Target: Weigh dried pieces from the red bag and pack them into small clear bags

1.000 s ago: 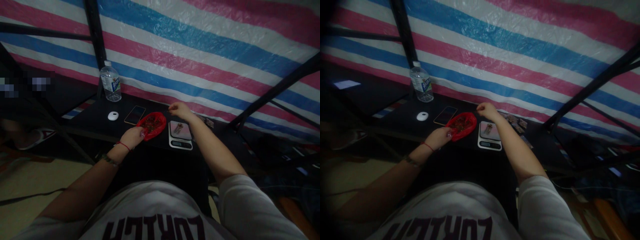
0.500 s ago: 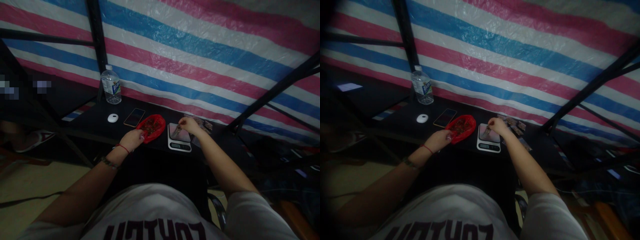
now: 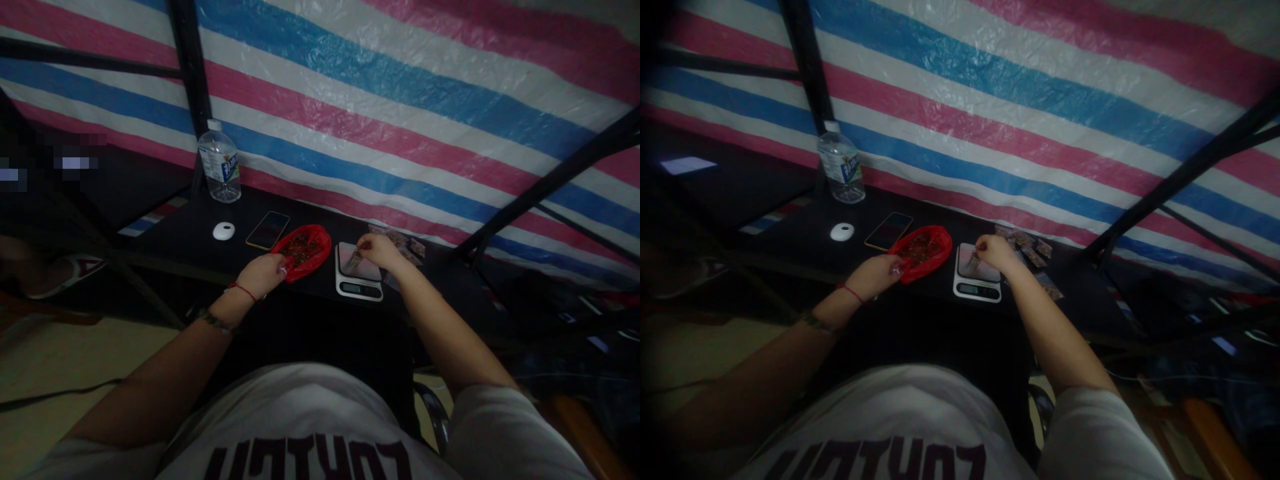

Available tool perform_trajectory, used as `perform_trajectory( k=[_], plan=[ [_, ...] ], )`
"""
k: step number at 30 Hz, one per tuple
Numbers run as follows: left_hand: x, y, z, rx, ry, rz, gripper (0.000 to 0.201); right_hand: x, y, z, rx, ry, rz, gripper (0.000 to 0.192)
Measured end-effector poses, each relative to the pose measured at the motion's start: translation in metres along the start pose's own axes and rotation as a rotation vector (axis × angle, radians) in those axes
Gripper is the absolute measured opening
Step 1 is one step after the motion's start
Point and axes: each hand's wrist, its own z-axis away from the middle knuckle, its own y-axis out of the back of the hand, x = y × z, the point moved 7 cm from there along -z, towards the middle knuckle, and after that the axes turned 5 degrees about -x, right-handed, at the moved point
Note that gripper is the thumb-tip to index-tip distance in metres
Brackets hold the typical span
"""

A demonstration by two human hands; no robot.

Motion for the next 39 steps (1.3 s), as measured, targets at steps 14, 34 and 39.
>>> perform_trajectory(
  k=[14, 34, 39],
  plan=[
    [0.001, -0.001, -0.001, 0.003, -0.002, 0.000, 0.028, -0.001, 0.006, 0.010, 0.028, 0.042, -0.100, 0.019],
    [0.020, 0.002, 0.004, -0.006, -0.136, 0.026, 0.030, 0.052, 0.024, 0.046, 0.346, -0.136, -0.489, 0.044],
    [0.027, 0.005, 0.006, 0.035, -0.188, 0.034, 0.035, 0.066, 0.022, 0.057, 0.453, -0.168, -0.535, 0.042]
  ],
)
